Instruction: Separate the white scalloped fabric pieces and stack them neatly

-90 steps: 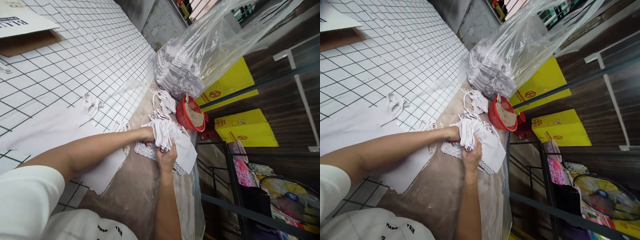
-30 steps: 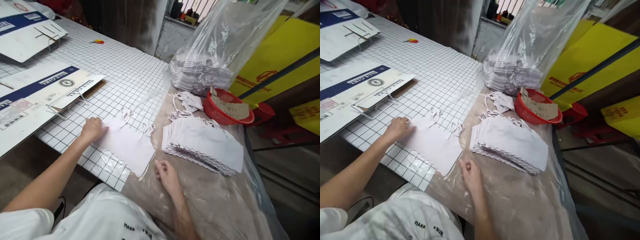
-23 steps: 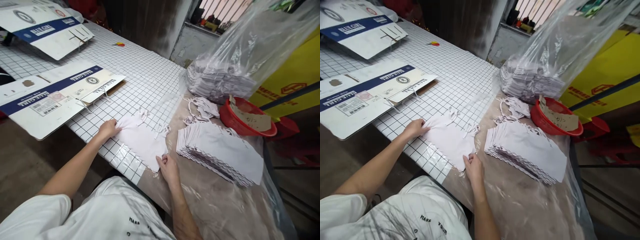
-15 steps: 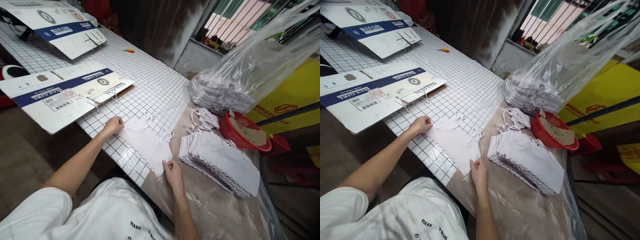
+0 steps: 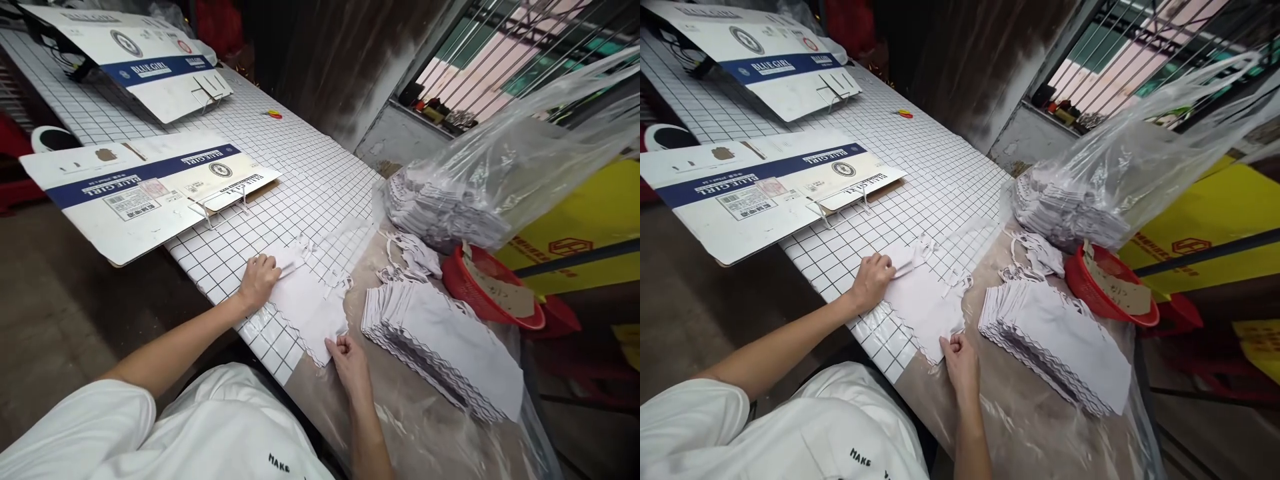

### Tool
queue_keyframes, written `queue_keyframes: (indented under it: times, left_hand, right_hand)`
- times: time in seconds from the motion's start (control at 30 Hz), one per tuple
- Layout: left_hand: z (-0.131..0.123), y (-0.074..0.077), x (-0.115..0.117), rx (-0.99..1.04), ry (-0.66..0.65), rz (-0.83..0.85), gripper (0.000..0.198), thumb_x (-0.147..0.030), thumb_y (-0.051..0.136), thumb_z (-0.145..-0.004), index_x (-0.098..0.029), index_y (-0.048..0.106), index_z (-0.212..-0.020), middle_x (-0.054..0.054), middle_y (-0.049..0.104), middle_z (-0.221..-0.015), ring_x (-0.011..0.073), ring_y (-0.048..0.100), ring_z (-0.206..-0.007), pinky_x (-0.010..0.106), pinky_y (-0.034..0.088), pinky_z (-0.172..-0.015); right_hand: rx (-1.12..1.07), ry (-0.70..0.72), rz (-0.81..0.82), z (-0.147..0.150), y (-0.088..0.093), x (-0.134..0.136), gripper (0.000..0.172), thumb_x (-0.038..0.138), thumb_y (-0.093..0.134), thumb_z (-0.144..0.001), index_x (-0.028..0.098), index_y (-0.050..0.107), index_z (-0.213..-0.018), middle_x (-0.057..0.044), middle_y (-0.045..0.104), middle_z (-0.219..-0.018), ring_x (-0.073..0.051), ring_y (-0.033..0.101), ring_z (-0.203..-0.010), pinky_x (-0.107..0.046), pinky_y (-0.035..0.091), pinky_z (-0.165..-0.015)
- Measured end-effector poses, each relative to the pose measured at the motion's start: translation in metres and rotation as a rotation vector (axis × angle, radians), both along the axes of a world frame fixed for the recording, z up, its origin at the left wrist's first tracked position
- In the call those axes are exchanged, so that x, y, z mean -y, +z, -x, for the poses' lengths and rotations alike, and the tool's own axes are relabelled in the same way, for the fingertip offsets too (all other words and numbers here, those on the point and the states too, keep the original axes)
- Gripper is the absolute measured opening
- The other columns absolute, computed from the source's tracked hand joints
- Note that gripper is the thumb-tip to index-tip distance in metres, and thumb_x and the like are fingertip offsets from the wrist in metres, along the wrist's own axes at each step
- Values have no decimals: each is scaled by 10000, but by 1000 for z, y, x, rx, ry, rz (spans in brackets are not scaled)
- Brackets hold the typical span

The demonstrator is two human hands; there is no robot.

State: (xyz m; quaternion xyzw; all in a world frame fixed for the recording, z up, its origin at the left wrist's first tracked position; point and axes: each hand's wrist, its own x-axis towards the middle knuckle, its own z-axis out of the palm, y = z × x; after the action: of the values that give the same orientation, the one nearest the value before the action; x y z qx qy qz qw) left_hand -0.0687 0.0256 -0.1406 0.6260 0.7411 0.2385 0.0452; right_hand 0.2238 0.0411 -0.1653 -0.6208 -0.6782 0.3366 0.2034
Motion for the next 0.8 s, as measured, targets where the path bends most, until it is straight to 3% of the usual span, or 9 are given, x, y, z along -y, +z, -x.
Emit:
queue_keyframes:
  times: [0.13, 0.3, 0.47, 0.6, 0.67, 0.8]
  left_hand:
    - [-5, -12, 7, -52, -44, -51, 273, -24, 476, -856, -191, 691, -837, 104, 675, -1026, 241, 573, -975, 413, 410, -869]
    - [20, -11, 5, -31, 112, 19, 135, -153, 545, -861, -179, 677, -880, 106, 681, -906, 266, 606, -907, 402, 427, -792]
    - [34, -2, 5, -5, 244, 108, 199, -253, 496, -915, -165, 665, -972, 114, 678, -979, 267, 611, -952, 378, 450, -801]
    - [36, 5, 2, 36, 333, 272, 284, -336, 553, -883, -145, 633, -1078, 159, 626, -1179, 306, 551, -1131, 375, 463, -852]
    - [38, 10, -1, 72, 339, 373, 301, -365, 558, -874, -158, 623, -1082, 147, 654, -1151, 298, 578, -1109, 364, 472, -843]
    - [42, 22, -7, 91, 300, 493, 224, -374, 555, -839, -179, 630, -922, 132, 715, -961, 296, 662, -935, 343, 485, -714]
  right_hand:
    - [41, -1, -27, 1, 1, 3, 430, 637, 579, -701, 219, 505, -627, 39, 487, -525, -146, 446, -506, -257, 349, -520]
    - [65, -16, -48, 3, 1, 5, 419, 627, 573, -709, 223, 509, -618, 40, 492, -515, -152, 460, -500, -257, 350, -518]
    - [75, -23, -11, 3, 2, 4, 384, 599, 575, -723, 221, 541, -665, 21, 547, -559, -181, 528, -545, -277, 402, -554]
    - [85, -124, -81, 6, 7, 10, 422, 531, 626, -706, 177, 605, -935, -92, 682, -923, -213, 624, -695, -319, 481, -681]
    - [158, -177, -78, 11, 13, 15, 471, 490, 634, -725, 155, 586, -1052, -127, 675, -1034, -216, 644, -742, -323, 480, -711]
    - [328, -149, 80, 25, 30, 18, 267, 394, 625, -779, 184, 617, -943, -52, 687, -782, -230, 651, -765, -297, 419, -654]
